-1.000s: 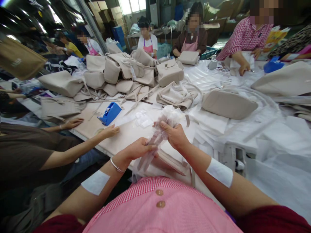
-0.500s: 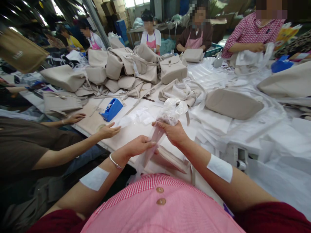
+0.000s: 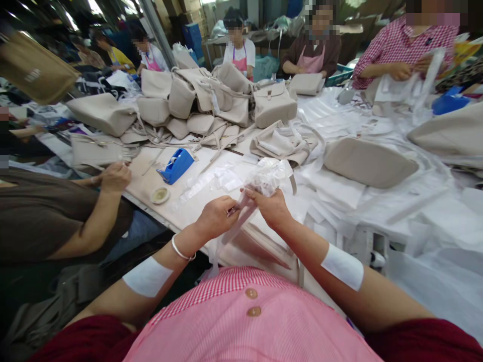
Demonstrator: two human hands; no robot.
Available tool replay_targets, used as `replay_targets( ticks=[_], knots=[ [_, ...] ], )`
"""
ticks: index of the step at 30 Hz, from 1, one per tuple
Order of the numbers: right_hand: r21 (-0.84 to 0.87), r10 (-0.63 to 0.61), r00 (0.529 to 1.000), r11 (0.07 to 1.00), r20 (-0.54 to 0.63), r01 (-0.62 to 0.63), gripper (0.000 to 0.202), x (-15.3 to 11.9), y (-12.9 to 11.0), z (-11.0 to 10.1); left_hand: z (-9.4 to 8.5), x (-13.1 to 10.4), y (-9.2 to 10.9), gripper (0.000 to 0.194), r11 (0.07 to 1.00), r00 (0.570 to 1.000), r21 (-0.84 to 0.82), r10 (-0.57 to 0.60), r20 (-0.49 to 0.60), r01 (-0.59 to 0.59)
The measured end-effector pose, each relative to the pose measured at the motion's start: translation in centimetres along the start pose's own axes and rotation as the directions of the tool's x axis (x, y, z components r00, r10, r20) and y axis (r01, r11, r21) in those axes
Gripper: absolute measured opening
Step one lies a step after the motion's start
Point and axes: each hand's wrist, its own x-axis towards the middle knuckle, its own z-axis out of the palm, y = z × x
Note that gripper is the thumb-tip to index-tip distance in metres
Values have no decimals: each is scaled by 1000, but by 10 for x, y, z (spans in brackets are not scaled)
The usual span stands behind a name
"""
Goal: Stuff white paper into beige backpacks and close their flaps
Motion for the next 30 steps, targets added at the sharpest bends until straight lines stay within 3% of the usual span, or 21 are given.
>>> replay_targets(
  ticks=[2, 4, 6, 8, 11, 15, 22, 30],
  knots=[
    [-81, 24, 999, 996, -26, -26, 28, 1, -3, -1, -6, 0, 1, 13, 996, 999, 71, 51, -11, -50],
    [-122, 66, 997, 990, -30, -69, 27, 2, -3, -1, -10, 1, 0, 10, 998, 998, 17, 63, 23, -63],
    [-78, 80, 997, 994, -21, -82, 26, 4, -2, -2, -11, 1, -4, 8, 987, 994, -158, 39, 100, -23],
    [28, 92, 996, 995, -8, -91, 25, 7, 0, -2, -9, -1, -11, 10, 918, 974, -387, 6, 228, 85],
    [158, 141, 990, 978, -15, -137, 23, 13, 0, -4, -6, -8, -22, 27, 737, 893, -601, -8, 450, 310],
    [218, 209, 976, 957, -51, -194, 23, 15, -2, -4, -8, -16, -25, 38, 605, 780, -603, -50, 623, 520],
    [155, 130, 990, 981, -52, -120, 22, 13, -7, 3, -7, -12, -9, 32, 660, 759, -509, -147, 634, 553],
    [51, 31, 999, 998, -28, -29, 24, -5, -1, 9, 6, 2, -1, 31, 657, 848, -567, -229, 478, 497]
  ],
)
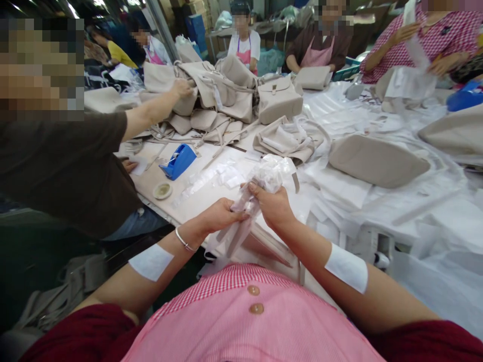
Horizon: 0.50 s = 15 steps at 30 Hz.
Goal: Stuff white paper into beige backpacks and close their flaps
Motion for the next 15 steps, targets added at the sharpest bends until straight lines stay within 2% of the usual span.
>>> replay_targets(
  ticks=[5, 8, 11, 13, 15],
  knots=[
    [-28, 33, 999, 999, -20, -33, 25, -14, 8, 6, 3, 10, 9, 25, 997, 992, -46, 60, -109, -65],
    [-2, -8, 1000, 1000, 5, 8, 25, -5, 0, 0, -6, 7, 10, 30, 996, 996, 20, 88, -12, -88],
    [4, -79, 997, 997, 13, 79, 23, 6, -8, -6, -15, -1, 11, 34, 992, 994, 118, 26, 108, -39],
    [6, -86, 996, 996, 11, 86, 22, 7, -7, -5, -15, -2, 11, 33, 990, 993, 134, 18, 115, -33],
    [14, -65, 998, 998, 8, 65, 23, 4, 0, -2, -10, -1, 12, 28, 997, 997, 62, 45, 64, -49]
  ],
)
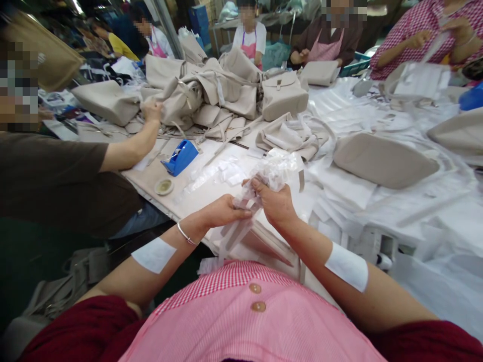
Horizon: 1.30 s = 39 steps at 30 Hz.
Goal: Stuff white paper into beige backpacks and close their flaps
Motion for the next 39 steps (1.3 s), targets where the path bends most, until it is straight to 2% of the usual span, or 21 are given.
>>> replay_targets(
  ticks=[3, 6, 8, 11, 13, 15, 20, 23, 25, 27, 30, 32, 33, 35, 37, 39],
  knots=[
    [2, 39, 999, 999, -11, -39, 23, -10, 11, 5, 12, 7, 2, 24, 985, 996, -171, -7, -94, -9],
    [9, 66, 998, 998, -5, -66, 25, -12, 11, 6, 16, 9, 0, 30, 948, 995, -317, -5, -99, -27],
    [22, 50, 999, 999, 3, -50, 25, -9, 2, 4, 12, 6, -2, 36, 960, 999, -277, 16, -52, -30],
    [13, -24, 1000, 1000, -13, 24, 23, 1, -14, 0, 0, -1, -6, 38, 1000, 997, -23, 9, 79, -8],
    [-4, -55, 998, 998, -19, 55, 21, 5, -19, -1, -4, -4, -7, 36, 998, 991, 69, 2, 131, -11],
    [-8, -58, 998, 998, -17, 58, 22, 6, -15, -1, -3, -4, -5, 34, 999, 993, 37, 9, 122, -13],
    [-1, 1, 1000, 1000, -9, -1, 25, -5, 9, 2, 12, 7, -3, 28, 983, 999, -184, -14, 31, 19],
    [8, 50, 999, 999, 3, -50, 29, -8, 11, -1, 16, 10, -2, 22, 962, 1000, -273, -6, 13, 9],
    [56, 91, 992, 994, 86, -96, 33, -6, 5, -7, 15, 9, 1, 23, 935, 1000, -354, -17, 9, 19],
    [113, 134, 963, 980, 234, -164, 41, -4, -1, -14, 13, 7, 5, 27, 899, 999, -436, -21, 26, 30],
    [98, 229, 862, 948, 453, -303, 52, -6, 1, -20, 11, 6, 8, 32, 864, 999, -504, 19, 28, -2],
    [30, 303, 809, 930, 503, -367, 52, -10, 8, -19, 13, 7, 8, 35, 870, 998, -491, 65, 13, -50],
    [5, 325, 809, 927, 489, -375, 50, -12, 12, -17, 14, 8, 6, 37, 876, 996, -478, 84, 8, -70],
    [-11, 316, 855, 940, 412, -342, 45, -12, 16, -12, 14, 8, 2, 38, 887, 996, -458, 80, 38, -54],
    [2, 261, 913, 961, 313, -275, 38, -6, 15, -10, 12, 6, -4, 39, 909, 993, -415, 28, 116, 23],
    [23, 197, 953, 978, 232, -207, 34, 1, 10, -10, 8, 1, -11, 41, 939, 980, -330, -31, 195, 96]
  ],
)
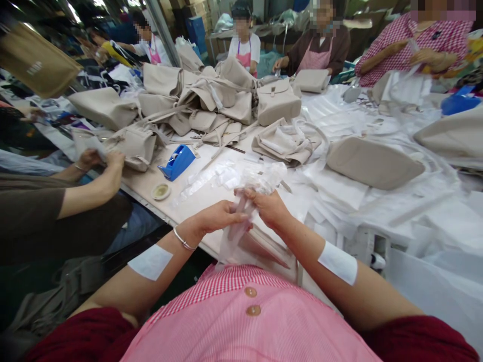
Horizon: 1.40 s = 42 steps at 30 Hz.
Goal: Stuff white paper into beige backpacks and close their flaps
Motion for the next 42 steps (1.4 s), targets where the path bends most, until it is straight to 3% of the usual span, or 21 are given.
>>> replay_targets(
  ticks=[3, 8, 11, 14, 17, 19, 21, 23, 24, 28, 31, 34, 38, 42],
  knots=[
    [1, -66, 996, 998, -52, 67, 29, 5, -6, -1, -5, -6, -4, 44, 997, 999, 73, -33, 0, 33],
    [7, -86, 994, 996, -67, 87, 28, -3, 4, 7, -1, -2, 1, 39, 995, 995, 99, 39, -89, -30],
    [-24, -69, 995, 997, -74, 67, 29, -8, 6, 11, 1, 1, 5, 31, 940, 967, 336, 132, -220, -52],
    [-93, -104, 986, 991, -127, 92, 30, -7, -1, 11, 4, -1, 8, 25, 765, 874, 643, 342, -345, -46],
    [-199, -179, 968, 969, -174, 144, 30, -4, -7, 10, 6, -7, 12, 22, 549, 787, 836, 521, -329, -14],
    [-266, -211, 957, 952, -199, 155, 30, -2, -10, 9, 6, -11, 14, 17, 420, 770, 907, 578, -269, 2],
    [-310, -199, 955, 942, -220, 125, 28, -3, -12, 10, 3, -15, 17, 10, 355, 778, 935, 589, -218, -7],
    [-328, -163, 960, 941, -228, 82, 26, -4, -14, 11, -1, -17, 19, 4, 388, 790, 921, 578, -207, -42],
    [-320, -147, 962, 945, -229, 68, 26, -4, -14, 11, -4, -17, 20, 4, 446, 801, 892, 559, -214, -74],
    [-124, -126, 960, 988, -248, 97, 28, 1, -11, 11, -15, -19, 15, 14, 796, 912, 574, 362, -194, -194],
    [16, -115, 955, 992, -273, 125, 31, 6, -7, 11, -19, -21, 5, 35, 944, 980, 310, 156, -122, -112],
    [-10, -125, 945, 992, -302, 128, 32, 7, -6, 11, -18, -23, -3, 45, 975, 997, 221, -3, -81, 21],
    [-155, -185, 932, 978, -310, 143, 31, 3, -12, 15, -12, -21, -4, 42, 971, 996, 234, -23, -85, 42],
    [-267, -235, 915, 952, -329, 148, 28, -2, -19, 20, -7, -21, 0, 47, 998, 998, 32, -47, -30, 48]
  ],
)
